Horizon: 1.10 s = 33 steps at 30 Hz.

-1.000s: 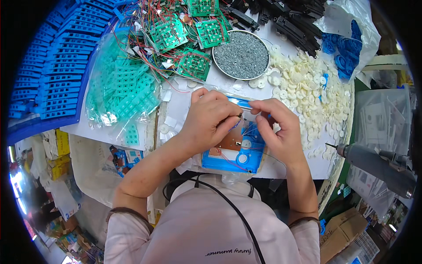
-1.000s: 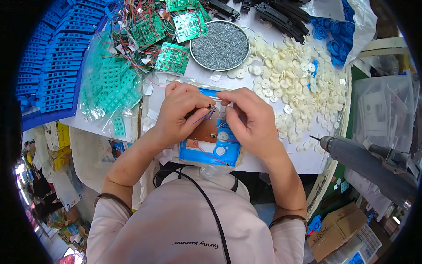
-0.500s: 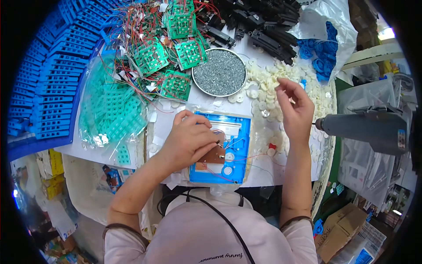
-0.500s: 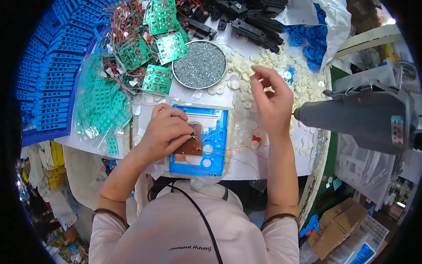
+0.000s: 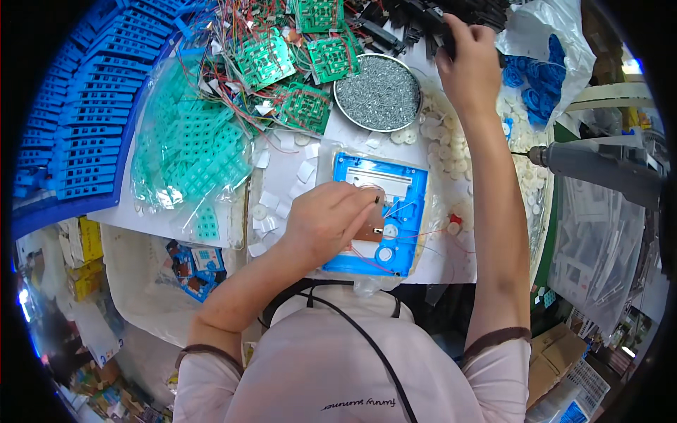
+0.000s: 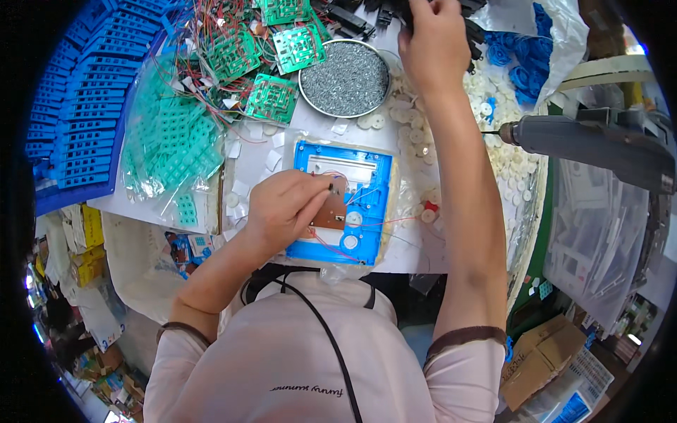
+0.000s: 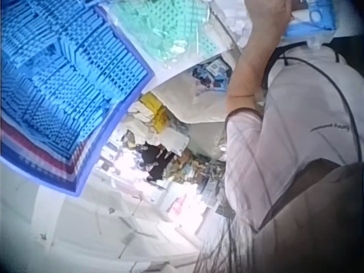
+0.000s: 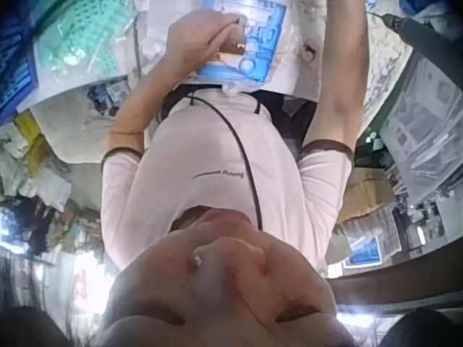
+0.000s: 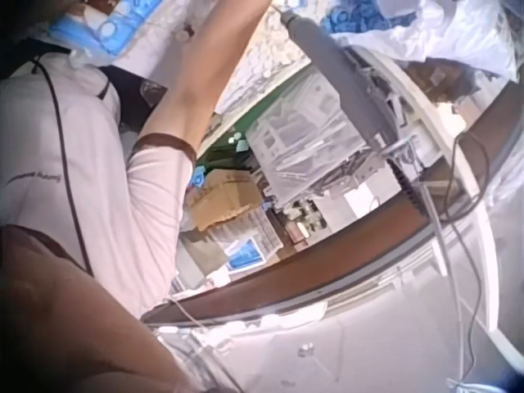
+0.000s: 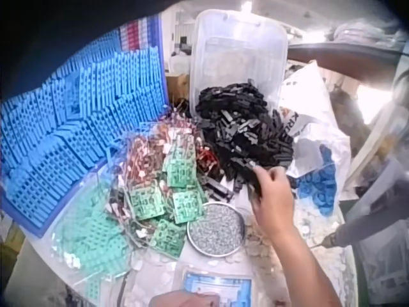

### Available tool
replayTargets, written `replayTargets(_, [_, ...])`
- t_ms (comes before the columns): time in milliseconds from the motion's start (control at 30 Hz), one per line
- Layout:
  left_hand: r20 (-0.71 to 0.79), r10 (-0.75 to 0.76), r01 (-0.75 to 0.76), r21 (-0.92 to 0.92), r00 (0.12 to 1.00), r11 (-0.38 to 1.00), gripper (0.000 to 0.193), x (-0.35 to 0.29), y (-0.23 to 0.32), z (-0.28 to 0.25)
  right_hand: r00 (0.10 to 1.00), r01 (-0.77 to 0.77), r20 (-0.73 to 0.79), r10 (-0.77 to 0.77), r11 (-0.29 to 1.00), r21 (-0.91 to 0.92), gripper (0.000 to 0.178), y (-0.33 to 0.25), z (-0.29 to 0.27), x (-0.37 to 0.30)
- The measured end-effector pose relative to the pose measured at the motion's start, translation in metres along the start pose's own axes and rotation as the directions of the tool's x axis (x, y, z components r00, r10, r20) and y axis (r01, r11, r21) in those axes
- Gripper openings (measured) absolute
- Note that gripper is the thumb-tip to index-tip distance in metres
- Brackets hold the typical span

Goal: Assemble electronic toys by placing circuit boards into plastic casings and fastening them with an electric screwdriver.

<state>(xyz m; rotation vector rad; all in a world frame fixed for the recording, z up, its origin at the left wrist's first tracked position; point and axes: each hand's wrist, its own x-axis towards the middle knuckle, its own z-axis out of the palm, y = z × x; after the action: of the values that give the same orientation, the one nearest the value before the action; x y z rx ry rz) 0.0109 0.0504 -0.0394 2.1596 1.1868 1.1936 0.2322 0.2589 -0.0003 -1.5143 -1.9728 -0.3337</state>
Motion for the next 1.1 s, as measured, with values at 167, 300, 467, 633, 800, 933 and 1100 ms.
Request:
replayTargets(167, [0.092,-0.512,0.519,-0.223,0.854,0.825,0.012,0.0,0.009,-0.008,0.938,-0.342,0.242,0.247,0.559,0.755,0.037,-0.07,-0.073,-0.085])
replayTargets(300, [0.192,-0.667,0.686,-0.34,0.72,0.643,0.014,0.004,0.015,-0.016,0.785,-0.596,0.546,0.291,0.12,0.794,0.046,-0.092,-0.101,-0.147])
replayTargets(467, [0.163,-0.686,0.681,-0.411,0.709,0.607,0.015,0.001,0.011,-0.014,0.735,-0.661,0.627,0.257,0.071,0.747,0.04,-0.093,-0.098,-0.165])
replayTargets(633, [0.122,-0.605,0.599,-0.39,0.787,0.7,0.015,-0.014,-0.011,-0.014,0.628,-0.776,0.763,0.156,0.05,0.629,0.046,-0.091,-0.103,-0.157])
replayTargets(800, [0.152,-0.38,0.406,-0.228,0.913,0.885,0.01,-0.003,-0.019,-0.034,0.719,-0.684,0.673,0.174,0.35,0.64,0.045,-0.091,-0.104,-0.161])
replayTargets(933, [0.193,-0.208,0.232,-0.115,0.959,0.966,0.009,0.016,-0.021,-0.045,0.737,-0.571,0.662,0.137,0.65,0.501,0.045,-0.09,-0.111,-0.153])
replayTargets(1100, [0.232,-0.247,0.287,-0.16,0.941,0.944,0.009,0.022,-0.023,-0.047,0.83,-0.357,0.558,-0.012,0.758,0.547,0.051,-0.076,-0.111,-0.155])
